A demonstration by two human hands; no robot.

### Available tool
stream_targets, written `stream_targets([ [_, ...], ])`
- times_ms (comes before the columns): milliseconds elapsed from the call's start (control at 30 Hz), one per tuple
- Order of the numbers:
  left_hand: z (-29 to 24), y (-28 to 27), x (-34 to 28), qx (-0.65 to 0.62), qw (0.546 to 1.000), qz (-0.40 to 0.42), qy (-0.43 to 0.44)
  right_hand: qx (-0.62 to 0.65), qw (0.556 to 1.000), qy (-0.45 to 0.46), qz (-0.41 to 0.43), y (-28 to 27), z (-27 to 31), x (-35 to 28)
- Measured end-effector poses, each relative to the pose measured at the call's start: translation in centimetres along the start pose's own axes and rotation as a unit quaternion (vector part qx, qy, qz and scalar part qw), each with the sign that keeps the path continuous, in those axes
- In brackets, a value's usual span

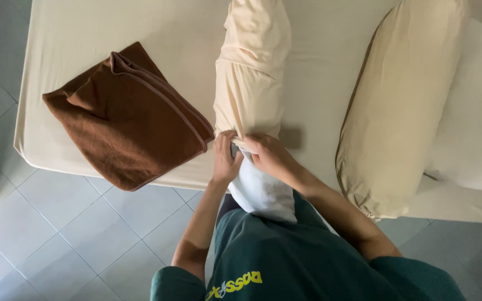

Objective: The person inserts a white pillow into a beige pillowcase by hand. They start by turning the pillowcase inside out, then feed the pillow into the opening and pull the fabric over the corners, smoothing the case as they go.

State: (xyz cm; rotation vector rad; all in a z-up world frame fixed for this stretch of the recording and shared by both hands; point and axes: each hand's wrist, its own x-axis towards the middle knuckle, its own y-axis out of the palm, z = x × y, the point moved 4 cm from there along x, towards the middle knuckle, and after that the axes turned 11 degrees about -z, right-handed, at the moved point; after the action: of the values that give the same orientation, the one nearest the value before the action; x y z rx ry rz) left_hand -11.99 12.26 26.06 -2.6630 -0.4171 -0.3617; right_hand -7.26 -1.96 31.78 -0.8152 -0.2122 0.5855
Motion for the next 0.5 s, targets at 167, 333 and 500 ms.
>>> stream_targets([
  [167, 0.1, 0.4, 1.6, 0.082, 0.996, 0.027, 0.036, -0.006, 0.995, -0.024, -0.097, -0.8, 1.4, 0.5],
  [333, 5.6, -0.4, -0.3, 0.031, 0.994, 0.080, -0.061, -0.174, 0.961, 0.005, -0.215, -1.0, -4.2, -1.2],
  [500, 0.3, -0.2, 2.0, 0.106, 0.976, 0.168, -0.090, 0.055, 0.981, 0.134, -0.132, -3.5, -3.8, -2.6],
])
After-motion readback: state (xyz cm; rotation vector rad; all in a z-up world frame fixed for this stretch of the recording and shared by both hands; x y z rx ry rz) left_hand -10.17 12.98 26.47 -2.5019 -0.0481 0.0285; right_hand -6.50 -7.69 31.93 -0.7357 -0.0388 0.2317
